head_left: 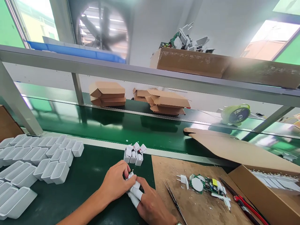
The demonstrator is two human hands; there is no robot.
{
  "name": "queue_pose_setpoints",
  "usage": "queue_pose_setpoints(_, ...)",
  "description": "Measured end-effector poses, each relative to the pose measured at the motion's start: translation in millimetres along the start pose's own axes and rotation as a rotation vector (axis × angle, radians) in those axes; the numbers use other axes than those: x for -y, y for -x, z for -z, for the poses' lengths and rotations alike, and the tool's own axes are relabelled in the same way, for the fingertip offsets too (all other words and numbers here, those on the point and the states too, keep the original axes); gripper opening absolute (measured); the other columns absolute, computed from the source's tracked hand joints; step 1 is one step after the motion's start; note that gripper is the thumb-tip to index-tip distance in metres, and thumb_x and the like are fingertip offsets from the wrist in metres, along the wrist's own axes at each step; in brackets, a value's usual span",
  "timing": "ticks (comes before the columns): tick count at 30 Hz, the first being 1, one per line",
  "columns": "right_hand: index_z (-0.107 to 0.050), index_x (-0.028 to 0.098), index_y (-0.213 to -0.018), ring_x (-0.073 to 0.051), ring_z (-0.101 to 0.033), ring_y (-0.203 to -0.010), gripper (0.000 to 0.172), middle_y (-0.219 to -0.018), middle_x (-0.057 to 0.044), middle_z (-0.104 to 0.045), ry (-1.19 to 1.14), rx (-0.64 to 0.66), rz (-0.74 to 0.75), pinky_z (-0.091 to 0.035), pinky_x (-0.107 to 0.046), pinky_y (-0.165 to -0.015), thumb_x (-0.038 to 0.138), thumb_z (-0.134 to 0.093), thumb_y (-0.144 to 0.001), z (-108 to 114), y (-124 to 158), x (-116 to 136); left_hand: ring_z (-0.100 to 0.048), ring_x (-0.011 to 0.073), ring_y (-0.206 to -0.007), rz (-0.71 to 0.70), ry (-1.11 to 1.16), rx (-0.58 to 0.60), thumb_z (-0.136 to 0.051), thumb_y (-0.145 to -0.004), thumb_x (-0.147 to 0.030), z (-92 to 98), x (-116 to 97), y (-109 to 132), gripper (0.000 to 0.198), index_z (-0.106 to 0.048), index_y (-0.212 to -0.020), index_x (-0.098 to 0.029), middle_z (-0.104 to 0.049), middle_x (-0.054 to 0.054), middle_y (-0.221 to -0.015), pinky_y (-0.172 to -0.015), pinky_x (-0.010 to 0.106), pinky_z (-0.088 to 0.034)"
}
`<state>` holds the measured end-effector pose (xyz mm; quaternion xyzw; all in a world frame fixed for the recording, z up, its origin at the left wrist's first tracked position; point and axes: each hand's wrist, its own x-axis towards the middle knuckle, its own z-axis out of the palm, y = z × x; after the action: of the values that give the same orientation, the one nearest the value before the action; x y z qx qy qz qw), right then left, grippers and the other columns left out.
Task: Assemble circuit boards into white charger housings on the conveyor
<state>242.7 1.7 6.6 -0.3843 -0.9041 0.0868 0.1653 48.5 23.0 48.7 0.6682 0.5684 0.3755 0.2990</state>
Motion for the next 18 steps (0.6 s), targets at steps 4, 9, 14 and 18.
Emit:
queue_pose_setpoints(4,-0.061,0.022,-0.133,-0.025,-0.075,-0.096,0.064,-0.149,-0.014,-0.057,-0.021,-0.014,0.015,-0.063,-0.032,-0.085,0.000,-0.056,-0.073,-4.0,0.7,-3.4,-0.057,0.0173,-0.067,-0.020,-0.035,-0.041,-0.062,-0.075,-0.023,1.7,-1.2,1.7,0.034,-0.032,-0.059,-0.024,-0.064,0.001,-0.080,-0.060,0.028,-0.038)
queue_pose_setpoints(9,-0.066,0.021,-0.124,-0.025,-0.076,-0.091,0.045,-0.130,-0.015,-0.065,-0.047,-0.086,0.036,-0.065,-0.036,-0.081,0.004,-0.053,-0.084,0.2,-3.9,-0.8,-0.064,0.0182,-0.075,-0.074,0.050,-0.030,-0.065,-0.087,-0.037,8.0,3.9,2.1,0.029,-0.053,-0.064,-0.023,-0.070,0.005,-0.100,-0.067,0.029,-0.050)
queue_pose_setpoints(14,-0.063,0.027,-0.127,-0.022,-0.074,-0.099,0.034,-0.121,-0.010,-0.067,-0.219,-0.293,0.034,-0.064,-0.031,-0.086,0.014,-0.054,-0.097,19.3,-14.9,6.9,-0.067,0.0188,-0.079,-0.006,0.197,-0.151,-0.056,-0.098,-0.052,26.2,36.9,8.8,0.039,-0.068,-0.076,-0.023,-0.070,0.007,-0.108,-0.065,0.028,-0.053)
queue_pose_setpoints(18,-0.062,0.028,-0.130,-0.021,-0.072,-0.101,0.038,-0.121,-0.010,-0.067,-0.263,-0.281,0.041,-0.062,-0.033,-0.089,0.012,-0.054,-0.098,20.6,-21.5,6.1,-0.067,0.0201,-0.082,0.076,0.246,-0.206,-0.055,-0.099,-0.055,31.6,58.4,14.7,0.042,-0.068,-0.076,-0.022,-0.071,0.007,-0.103,-0.068,0.028,-0.056)
